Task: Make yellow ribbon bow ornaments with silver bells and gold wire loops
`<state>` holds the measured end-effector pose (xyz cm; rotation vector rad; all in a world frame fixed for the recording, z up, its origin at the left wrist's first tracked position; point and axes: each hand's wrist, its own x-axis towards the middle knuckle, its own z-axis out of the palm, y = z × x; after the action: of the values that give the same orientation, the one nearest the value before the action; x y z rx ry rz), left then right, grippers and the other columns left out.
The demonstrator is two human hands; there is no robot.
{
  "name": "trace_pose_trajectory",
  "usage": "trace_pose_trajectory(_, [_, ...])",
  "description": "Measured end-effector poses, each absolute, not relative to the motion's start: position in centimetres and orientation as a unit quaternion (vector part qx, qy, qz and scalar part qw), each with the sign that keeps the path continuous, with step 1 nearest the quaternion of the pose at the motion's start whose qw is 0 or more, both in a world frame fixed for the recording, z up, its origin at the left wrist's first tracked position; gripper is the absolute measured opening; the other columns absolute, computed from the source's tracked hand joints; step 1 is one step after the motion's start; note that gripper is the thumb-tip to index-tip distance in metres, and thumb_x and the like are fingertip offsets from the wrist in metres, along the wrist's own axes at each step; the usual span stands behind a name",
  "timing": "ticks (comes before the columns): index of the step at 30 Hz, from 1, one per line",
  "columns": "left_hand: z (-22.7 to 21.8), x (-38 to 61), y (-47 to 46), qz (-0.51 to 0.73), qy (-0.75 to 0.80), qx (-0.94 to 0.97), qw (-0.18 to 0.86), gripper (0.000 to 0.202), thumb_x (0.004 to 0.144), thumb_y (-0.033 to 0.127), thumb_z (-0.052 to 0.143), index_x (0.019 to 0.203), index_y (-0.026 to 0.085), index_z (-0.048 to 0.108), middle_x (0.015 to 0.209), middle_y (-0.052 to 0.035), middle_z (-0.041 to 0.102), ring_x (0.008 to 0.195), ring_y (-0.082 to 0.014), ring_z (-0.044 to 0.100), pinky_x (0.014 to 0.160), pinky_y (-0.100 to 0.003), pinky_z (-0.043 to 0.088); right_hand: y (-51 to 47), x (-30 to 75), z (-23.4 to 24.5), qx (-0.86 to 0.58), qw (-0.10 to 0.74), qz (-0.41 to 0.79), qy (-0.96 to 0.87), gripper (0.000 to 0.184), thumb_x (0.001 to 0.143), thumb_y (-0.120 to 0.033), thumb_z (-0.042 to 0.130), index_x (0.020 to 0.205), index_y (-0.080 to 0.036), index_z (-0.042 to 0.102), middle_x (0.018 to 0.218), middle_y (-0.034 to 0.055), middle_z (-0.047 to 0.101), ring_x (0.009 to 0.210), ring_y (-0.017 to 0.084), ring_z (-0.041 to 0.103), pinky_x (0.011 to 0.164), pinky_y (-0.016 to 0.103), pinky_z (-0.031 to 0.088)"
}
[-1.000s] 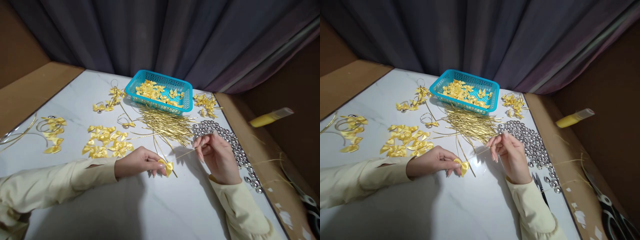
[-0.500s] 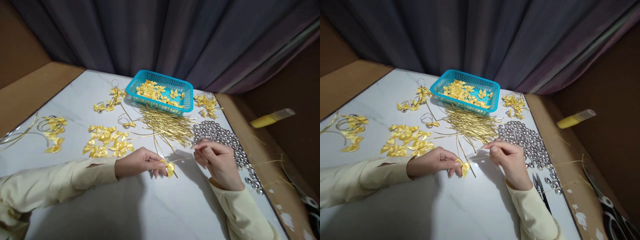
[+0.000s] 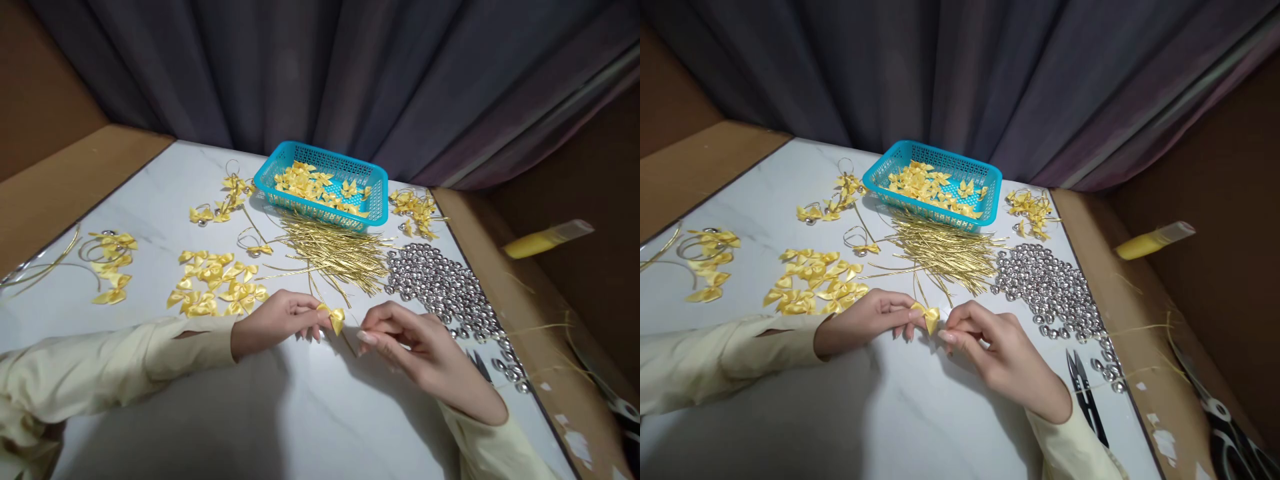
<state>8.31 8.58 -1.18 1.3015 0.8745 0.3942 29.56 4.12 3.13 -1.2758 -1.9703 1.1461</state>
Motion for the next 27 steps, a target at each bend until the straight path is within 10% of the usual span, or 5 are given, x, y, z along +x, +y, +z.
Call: trace_pose_trajectory(27, [-1.2, 8.4, 8.6, 0.221, 0.398, 0.562, 0.691, 0.03, 0.083, 0.038, 0.051, 0.083, 0.009, 0.061, 0.071, -0.0061, 0.065, 0.054, -0.0099, 0.047, 0.054, -0.023, 0.038, 3.7, 27.8, 1.4, -0.533, 0.182, 0.359, -0.744, 0.022, 0.092, -0.032, 0.04, 0.077, -0.019, 0.051, 0.057, -0.0017, 0.059, 0.046, 0.009, 0.046, 0.045, 0.02, 0.032])
